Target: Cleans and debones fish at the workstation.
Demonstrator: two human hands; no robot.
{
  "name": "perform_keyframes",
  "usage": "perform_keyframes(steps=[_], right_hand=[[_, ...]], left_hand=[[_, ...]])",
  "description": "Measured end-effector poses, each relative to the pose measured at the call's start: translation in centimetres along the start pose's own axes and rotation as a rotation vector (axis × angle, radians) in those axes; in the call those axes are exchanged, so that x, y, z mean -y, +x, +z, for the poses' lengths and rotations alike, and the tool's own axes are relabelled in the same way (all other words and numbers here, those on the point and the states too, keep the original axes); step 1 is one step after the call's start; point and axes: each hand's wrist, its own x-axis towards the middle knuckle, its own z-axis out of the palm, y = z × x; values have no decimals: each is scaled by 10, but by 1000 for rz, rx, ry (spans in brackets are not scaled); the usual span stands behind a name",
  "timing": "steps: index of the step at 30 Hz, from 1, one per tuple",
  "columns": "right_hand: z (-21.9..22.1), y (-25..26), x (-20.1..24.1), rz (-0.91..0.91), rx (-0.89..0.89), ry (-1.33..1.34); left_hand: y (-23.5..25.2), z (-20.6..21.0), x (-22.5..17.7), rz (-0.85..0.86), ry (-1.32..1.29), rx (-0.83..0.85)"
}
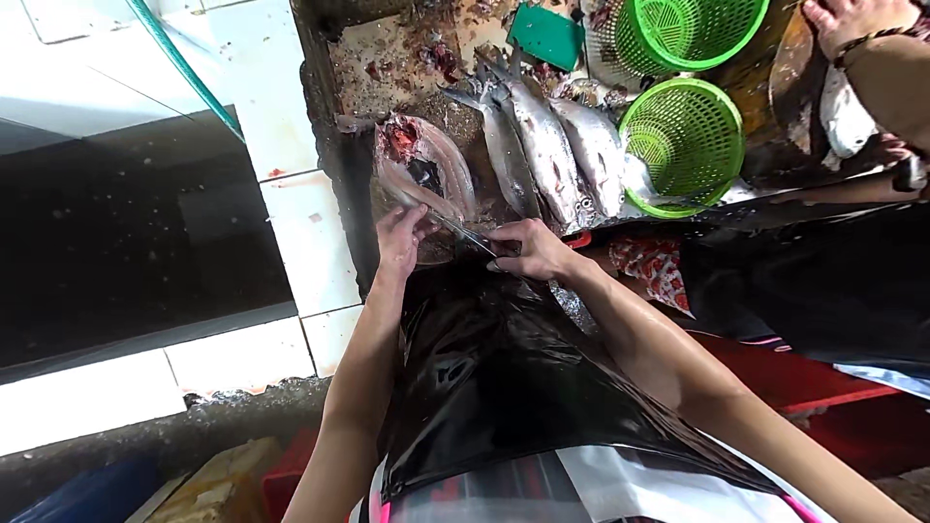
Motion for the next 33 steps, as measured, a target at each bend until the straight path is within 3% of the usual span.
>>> perform_keyframes(steps=[10, 13, 15, 18, 19, 21, 24, 27, 31, 33], right_hand=[[-6, -41, -9, 84, 35, -16], [-5, -72, -15, 96, -129, -197], [-6, -102, -22, 241, -86, -401], [-13, -154, -26, 565, 202, -595], [-20, -164, -21, 630, 232, -607], [-29, -183, -12, 595, 126, -506], [-36, -163, 6, 376, -100, -143], [-28, -111, 29, 289, -55, 190], [-8, -37, 26, 73, 13, 268], [-3, -13, 20, 48, 59, 316]], left_hand=[[2, -7, 4, 1, -12, -21], [-4, -3, 2, -30, -47, -28], [-12, 3, 4, -53, -26, -30], [-21, 7, 14, -95, 42, 1], [-19, 7, 14, -100, 76, 2], [-19, 4, 9, -109, 143, -61], [-5, 1, -9, -42, 137, -211], [2, -1, -13, -25, 156, -199], [3, -1, -12, -56, 328, -162], [4, -2, -11, -70, 260, -152]])
